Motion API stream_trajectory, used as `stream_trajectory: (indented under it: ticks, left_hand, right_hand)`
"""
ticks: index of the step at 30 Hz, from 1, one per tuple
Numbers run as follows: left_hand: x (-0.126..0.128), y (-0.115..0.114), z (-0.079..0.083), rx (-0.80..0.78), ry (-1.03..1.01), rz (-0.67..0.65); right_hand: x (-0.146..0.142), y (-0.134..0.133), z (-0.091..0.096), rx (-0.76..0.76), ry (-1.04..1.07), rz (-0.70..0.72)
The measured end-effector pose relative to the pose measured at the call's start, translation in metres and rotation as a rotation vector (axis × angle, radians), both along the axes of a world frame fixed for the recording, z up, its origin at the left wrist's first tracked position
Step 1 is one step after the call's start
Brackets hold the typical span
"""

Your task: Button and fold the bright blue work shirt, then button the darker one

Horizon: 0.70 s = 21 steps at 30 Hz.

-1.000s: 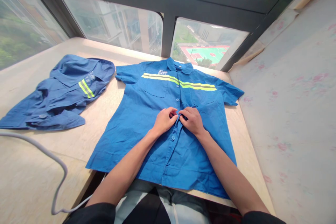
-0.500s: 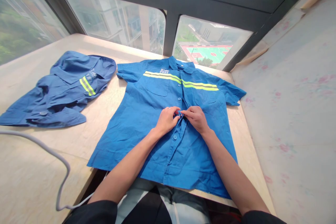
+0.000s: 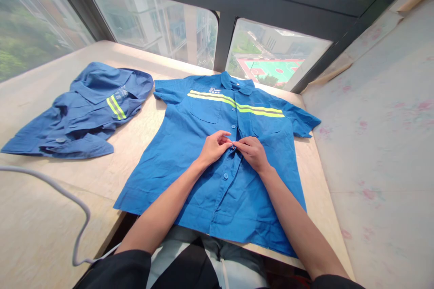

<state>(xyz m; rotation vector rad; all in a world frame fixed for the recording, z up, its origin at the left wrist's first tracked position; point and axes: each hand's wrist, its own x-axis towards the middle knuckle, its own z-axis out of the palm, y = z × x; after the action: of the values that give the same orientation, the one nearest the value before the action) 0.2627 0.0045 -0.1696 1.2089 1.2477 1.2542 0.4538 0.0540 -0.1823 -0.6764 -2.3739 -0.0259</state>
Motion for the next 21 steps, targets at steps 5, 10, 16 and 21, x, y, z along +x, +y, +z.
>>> stream_trajectory:
  ticks: [5, 10, 16, 21]
  left_hand:
    - [-0.001, -0.002, 0.002, -0.022, -0.013, 0.007]
    - [0.000, -0.006, 0.004, -0.019, 0.024, 0.042]
    - [0.003, -0.009, 0.003, 0.009, 0.075, 0.112]
    - [0.005, -0.012, 0.004, 0.033, 0.094, 0.107]
  right_hand:
    - [-0.001, 0.000, -0.001, 0.002, 0.011, -0.002]
    - [-0.001, -0.001, -0.002, -0.030, 0.005, -0.006]
    - [-0.001, -0.002, -0.001, -0.095, -0.038, 0.003]
    - [-0.002, -0.002, -0.002, -0.134, -0.027, 0.013]
